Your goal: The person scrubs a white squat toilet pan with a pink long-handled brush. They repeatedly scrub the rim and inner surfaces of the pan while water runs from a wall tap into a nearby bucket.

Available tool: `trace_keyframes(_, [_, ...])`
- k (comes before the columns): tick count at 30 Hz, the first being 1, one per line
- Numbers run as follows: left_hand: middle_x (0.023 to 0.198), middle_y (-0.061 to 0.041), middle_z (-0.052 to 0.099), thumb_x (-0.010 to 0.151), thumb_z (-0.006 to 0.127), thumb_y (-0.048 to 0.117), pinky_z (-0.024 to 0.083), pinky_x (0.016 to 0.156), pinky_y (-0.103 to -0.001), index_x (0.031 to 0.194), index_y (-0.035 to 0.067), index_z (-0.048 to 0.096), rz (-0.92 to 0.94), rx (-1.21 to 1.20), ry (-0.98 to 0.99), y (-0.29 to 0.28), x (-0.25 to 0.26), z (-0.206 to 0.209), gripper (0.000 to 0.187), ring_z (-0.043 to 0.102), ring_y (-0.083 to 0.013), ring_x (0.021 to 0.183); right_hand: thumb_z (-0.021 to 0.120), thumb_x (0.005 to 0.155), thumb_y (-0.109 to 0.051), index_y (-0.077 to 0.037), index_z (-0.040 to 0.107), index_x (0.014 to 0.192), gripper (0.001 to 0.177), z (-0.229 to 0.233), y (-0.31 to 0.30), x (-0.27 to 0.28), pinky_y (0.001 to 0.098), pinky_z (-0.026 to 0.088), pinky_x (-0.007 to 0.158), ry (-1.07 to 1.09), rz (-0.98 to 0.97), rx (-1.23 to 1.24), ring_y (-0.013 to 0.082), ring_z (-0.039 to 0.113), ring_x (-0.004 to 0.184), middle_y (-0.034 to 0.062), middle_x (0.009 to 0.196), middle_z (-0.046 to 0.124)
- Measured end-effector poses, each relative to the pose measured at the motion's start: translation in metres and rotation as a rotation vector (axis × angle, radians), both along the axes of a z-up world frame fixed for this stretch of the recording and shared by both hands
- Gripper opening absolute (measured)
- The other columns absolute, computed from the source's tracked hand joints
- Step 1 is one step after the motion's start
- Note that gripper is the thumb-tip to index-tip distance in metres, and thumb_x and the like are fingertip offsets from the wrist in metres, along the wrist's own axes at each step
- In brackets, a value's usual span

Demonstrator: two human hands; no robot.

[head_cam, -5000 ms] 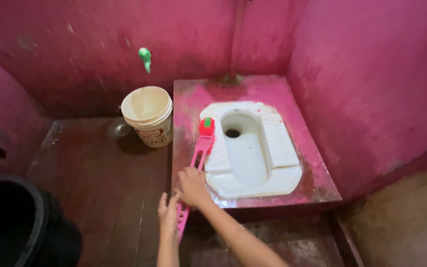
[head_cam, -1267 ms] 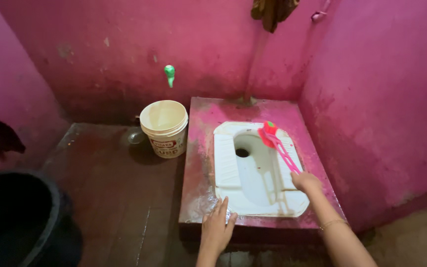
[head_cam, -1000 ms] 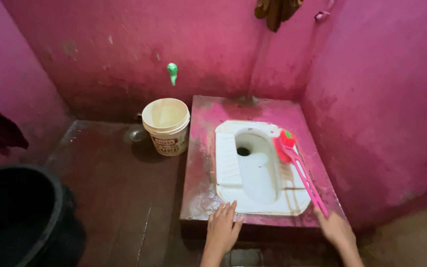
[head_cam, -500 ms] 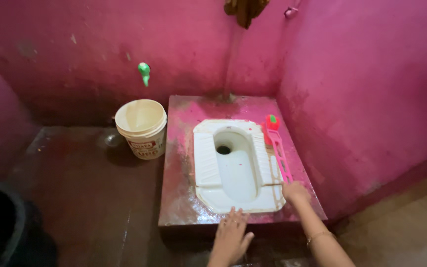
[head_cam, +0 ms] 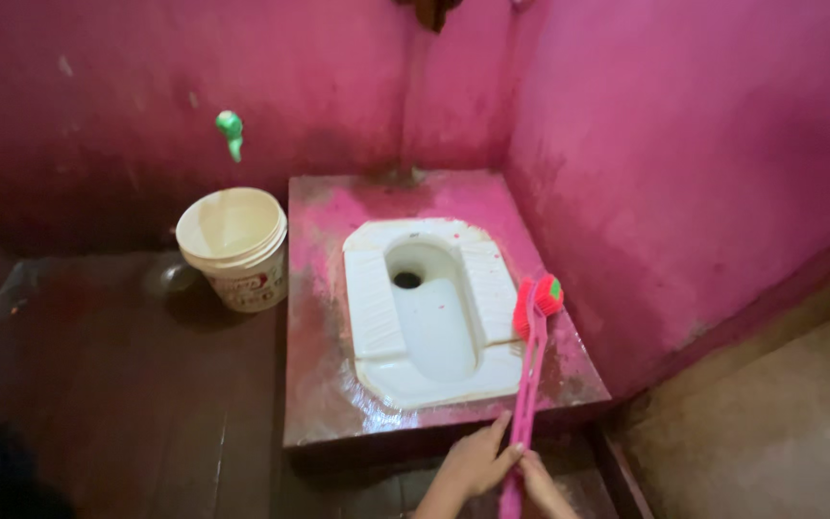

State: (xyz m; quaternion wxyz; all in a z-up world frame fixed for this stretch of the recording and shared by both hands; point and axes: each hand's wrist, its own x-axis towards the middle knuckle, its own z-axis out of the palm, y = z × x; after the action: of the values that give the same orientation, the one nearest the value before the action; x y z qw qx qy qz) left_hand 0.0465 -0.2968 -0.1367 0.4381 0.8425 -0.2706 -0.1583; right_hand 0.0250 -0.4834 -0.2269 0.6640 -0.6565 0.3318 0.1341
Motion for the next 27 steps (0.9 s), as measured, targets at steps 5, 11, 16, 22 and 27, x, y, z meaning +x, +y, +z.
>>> trace_keyframes(5, [0.099, -0.02, 0.076, 0.091, 0.059, 0.051, 0.058, 0.086, -0.046, 0.153, 0.029, 0.045, 0.286, -0.063, 0.245, 0.032, -0.005, 0.014, 0.067, 0.074, -0.0366, 0.094, 0.055, 0.094, -0.033, -0.022, 0.06, 0.128, 0.037, 0.036, 0.053, -0.001, 0.041, 0.059, 0.076, -0.092, 0.032, 0.363, 0.0157, 0.072, 0.086, -0.0063, 0.097, 0.077])
trace_keyframes(11, [0.098, -0.011, 0.076, 0.079, 0.077, 0.048, 0.058, 0.083, -0.045, 0.131, 0.024, 0.06, 0.434, 0.105, 0.163, 0.078, 0.009, 0.042, 0.059, 0.074, -0.0306, 0.094, 0.06, 0.097, -0.036, -0.015, 0.071, 0.113, 0.028, 0.122, 0.092, 0.019, 0.0409, 0.052, 0.076, -0.291, 0.494, -0.667, 0.0262, 0.068, 0.089, 0.0057, 0.09, 0.073])
trace_keyframes(16, [0.096, -0.011, 0.077, 0.077, 0.076, 0.027, 0.057, 0.082, -0.046, 0.118, 0.022, 0.069, 0.593, 0.332, -0.044, 0.116, 0.025, 0.048, 0.041, 0.073, -0.0326, 0.095, 0.063, 0.092, -0.033, -0.01, 0.073, 0.105, 0.029, 0.171, 0.129, 0.034, 0.0441, 0.049, 0.086, -0.747, 0.438, -1.135, 0.0344, 0.064, 0.101, 0.0139, 0.101, 0.068])
trace_keyframes(22, [0.089, -0.011, 0.074, 0.074, 0.079, 0.026, 0.057, 0.074, -0.049, 0.104, 0.017, 0.068, 0.675, 0.389, -0.271, 0.152, 0.035, 0.051, 0.034, 0.072, -0.0343, 0.088, 0.062, 0.097, -0.038, -0.007, 0.074, 0.086, 0.035, 0.157, 0.182, 0.095, 0.0462, 0.047, 0.088, -0.975, 0.825, -1.048, 0.0347, 0.065, 0.091, 0.0172, 0.088, 0.07])
trace_keyframes(27, [0.086, -0.012, 0.074, 0.079, 0.078, 0.029, 0.057, 0.074, -0.048, 0.106, 0.018, 0.067, 0.572, 0.487, -0.225, 0.162, 0.024, 0.038, 0.031, 0.072, -0.0343, 0.083, 0.057, 0.087, -0.027, -0.005, 0.072, 0.078, 0.028, 0.123, 0.191, 0.098, 0.047, 0.045, 0.08, -0.916, 0.764, -0.875, 0.0344, 0.066, 0.079, 0.0144, 0.077, 0.07])
